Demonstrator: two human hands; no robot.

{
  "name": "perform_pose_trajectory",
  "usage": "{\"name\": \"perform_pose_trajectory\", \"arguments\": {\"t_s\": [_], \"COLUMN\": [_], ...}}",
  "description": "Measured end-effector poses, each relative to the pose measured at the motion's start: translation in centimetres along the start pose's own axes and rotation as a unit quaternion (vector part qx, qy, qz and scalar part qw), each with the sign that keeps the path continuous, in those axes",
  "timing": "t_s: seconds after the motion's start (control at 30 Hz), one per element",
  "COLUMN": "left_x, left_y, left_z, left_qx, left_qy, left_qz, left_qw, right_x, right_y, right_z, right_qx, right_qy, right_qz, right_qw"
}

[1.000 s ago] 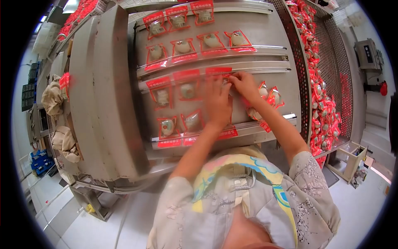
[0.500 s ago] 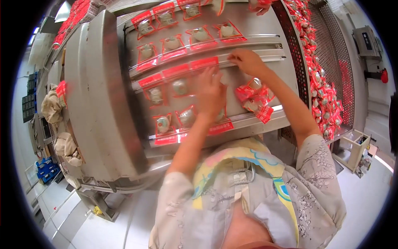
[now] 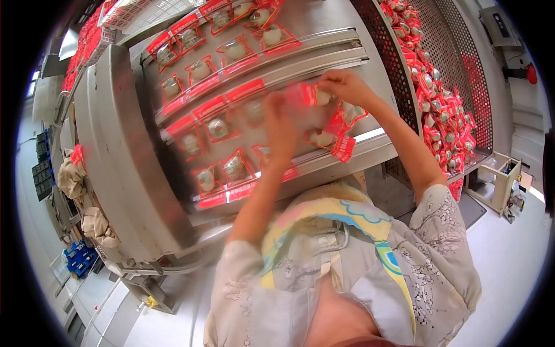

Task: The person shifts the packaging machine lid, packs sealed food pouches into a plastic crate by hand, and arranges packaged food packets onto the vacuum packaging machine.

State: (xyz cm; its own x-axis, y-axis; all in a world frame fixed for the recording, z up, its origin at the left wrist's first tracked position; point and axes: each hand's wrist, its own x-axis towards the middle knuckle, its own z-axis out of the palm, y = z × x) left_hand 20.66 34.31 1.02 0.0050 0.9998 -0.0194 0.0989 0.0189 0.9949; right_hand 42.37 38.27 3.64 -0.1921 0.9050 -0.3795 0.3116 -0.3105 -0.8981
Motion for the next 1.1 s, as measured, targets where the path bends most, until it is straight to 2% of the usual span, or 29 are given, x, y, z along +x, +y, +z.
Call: {"name": "perform_pose_trajectory", "arguments": {"t_s": [0.1, 0.2, 0.3, 0.33, 0.47, 0.57, 0.67, 0.73, 0.77, 0.83, 0.9, 0.97, 1.07, 1.1], "left_x": [0.5, 1.1, 1.7, 2.0, 2.2, 2.0, 1.3, 1.0, 1.0, 1.6, 2.5, 3.6, 3.9, 3.7], "left_y": [-1.6, 1.5, 2.3, 1.7, -3.4, -5.1, -1.3, -1.3, -1.4, -6.0, -6.6, -2.3, -0.6, -0.8], "left_z": [1.1, 2.9, 2.7, 2.4, 2.2, 1.6, 1.6, 1.6, 1.5, 1.3, 1.3, 1.9, 2.3, 2.2], "left_qx": [-0.082, -0.130, -0.118, -0.099, 0.000, 0.024, -0.006, 0.010, 0.020, -0.030, -0.113, -0.225, -0.236, -0.232], "left_qy": [-0.015, -0.027, -0.019, -0.010, 0.068, 0.066, 0.047, 0.033, 0.025, 0.011, 0.031, 0.079, 0.112, 0.114], "left_qz": [-0.013, -0.055, -0.086, -0.086, -0.044, -0.111, -0.209, -0.199, -0.194, -0.153, -0.233, -0.426, -0.426, -0.392], "left_qw": [0.996, 0.990, 0.989, 0.991, 0.997, 0.991, 0.977, 0.979, 0.981, 0.988, 0.965, 0.873, 0.866, 0.883], "right_x": [0.1, 0.1, -0.3, 0.0, 0.8, 2.0, 1.6, 2.2, 2.3, 2.4, 2.4, 2.5, 4.0, 4.3], "right_y": [-0.7, -0.7, -1.0, -0.3, -0.1, 1.8, 0.4, 0.9, 1.2, 1.9, 1.5, 1.7, 3.7, 4.1], "right_z": [0.4, 1.7, 3.2, 3.9, 4.5, 4.1, 3.0, 3.0, 3.3, 3.7, 3.8, 4.2, 4.7, 4.8], "right_qx": [0.138, 0.153, 0.203, 0.230, 0.159, 0.012, -0.152, -0.217, -0.206, -0.184, -0.136, -0.114, -0.100, -0.081], "right_qy": [0.084, 0.080, 0.028, 0.024, 0.078, 0.083, 0.046, 0.035, 0.061, 0.113, 0.135, 0.156, 0.188, 0.198], "right_qz": [-0.013, 0.019, -0.003, -0.040, 0.037, 0.068, 0.125, 0.138, 0.129, 0.110, 0.096, 0.093, 0.083, 0.070], "right_qw": [0.987, 0.985, 0.979, 0.972, 0.983, 0.994, 0.979, 0.966, 0.968, 0.970, 0.977, 0.977, 0.974, 0.974]}}
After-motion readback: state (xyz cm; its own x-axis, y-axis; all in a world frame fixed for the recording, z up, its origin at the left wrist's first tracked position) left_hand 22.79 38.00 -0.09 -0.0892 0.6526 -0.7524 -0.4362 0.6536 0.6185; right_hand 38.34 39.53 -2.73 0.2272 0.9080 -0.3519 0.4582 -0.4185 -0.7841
